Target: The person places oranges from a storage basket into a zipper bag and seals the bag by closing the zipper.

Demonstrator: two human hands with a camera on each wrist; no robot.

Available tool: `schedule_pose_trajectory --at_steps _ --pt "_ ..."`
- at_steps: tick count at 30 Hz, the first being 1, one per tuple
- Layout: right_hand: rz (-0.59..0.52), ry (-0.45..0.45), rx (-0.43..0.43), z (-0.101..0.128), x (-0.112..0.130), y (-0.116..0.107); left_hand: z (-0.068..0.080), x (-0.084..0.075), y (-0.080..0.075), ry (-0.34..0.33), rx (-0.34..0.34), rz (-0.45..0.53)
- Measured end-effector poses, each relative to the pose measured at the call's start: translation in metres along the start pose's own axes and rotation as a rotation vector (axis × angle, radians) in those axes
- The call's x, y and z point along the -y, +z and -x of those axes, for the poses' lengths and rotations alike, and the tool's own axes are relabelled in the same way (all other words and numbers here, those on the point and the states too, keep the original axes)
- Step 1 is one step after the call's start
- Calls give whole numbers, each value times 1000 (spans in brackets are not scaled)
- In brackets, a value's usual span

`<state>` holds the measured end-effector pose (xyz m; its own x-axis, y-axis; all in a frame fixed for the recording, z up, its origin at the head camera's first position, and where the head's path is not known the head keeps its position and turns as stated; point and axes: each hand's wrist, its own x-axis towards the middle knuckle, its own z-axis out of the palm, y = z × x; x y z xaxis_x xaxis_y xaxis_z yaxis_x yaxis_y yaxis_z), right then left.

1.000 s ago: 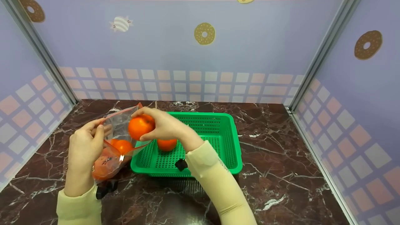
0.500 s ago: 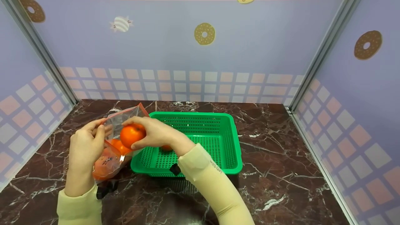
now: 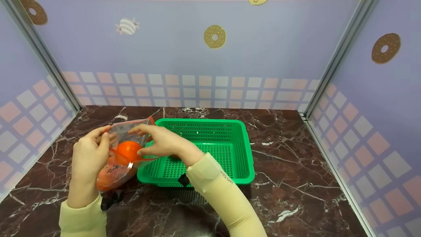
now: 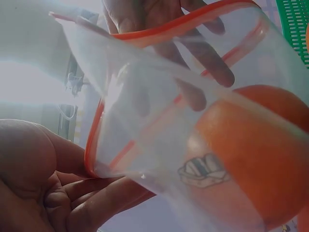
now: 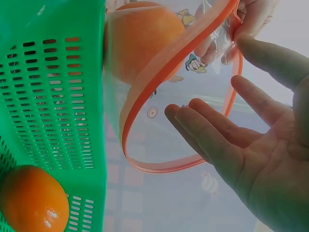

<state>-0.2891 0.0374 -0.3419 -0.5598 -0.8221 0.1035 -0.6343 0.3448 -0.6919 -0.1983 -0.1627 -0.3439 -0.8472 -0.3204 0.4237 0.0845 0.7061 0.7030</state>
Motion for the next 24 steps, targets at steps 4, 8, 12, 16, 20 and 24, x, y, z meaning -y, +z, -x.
schedule_pose_trajectory --at_steps 4,8,12,16,20,24 --pt "-10 4 -7 2 0 -2 -1 1 0 -14 8 -4" --pt "-31 -20 -26 4 -2 -6 -2 1 0 -31 20 -8" --pt "-23 -46 -53 7 -3 -10 -2 1 0 -34 24 -10" --pt "-15 -27 -70 8 -5 -14 -3 1 1 -31 20 -10" --pt "-20 -5 -79 10 -6 -17 -1 2 1 -12 12 -3" --pt "-24 13 -95 11 -9 -21 0 2 0 9 6 2"
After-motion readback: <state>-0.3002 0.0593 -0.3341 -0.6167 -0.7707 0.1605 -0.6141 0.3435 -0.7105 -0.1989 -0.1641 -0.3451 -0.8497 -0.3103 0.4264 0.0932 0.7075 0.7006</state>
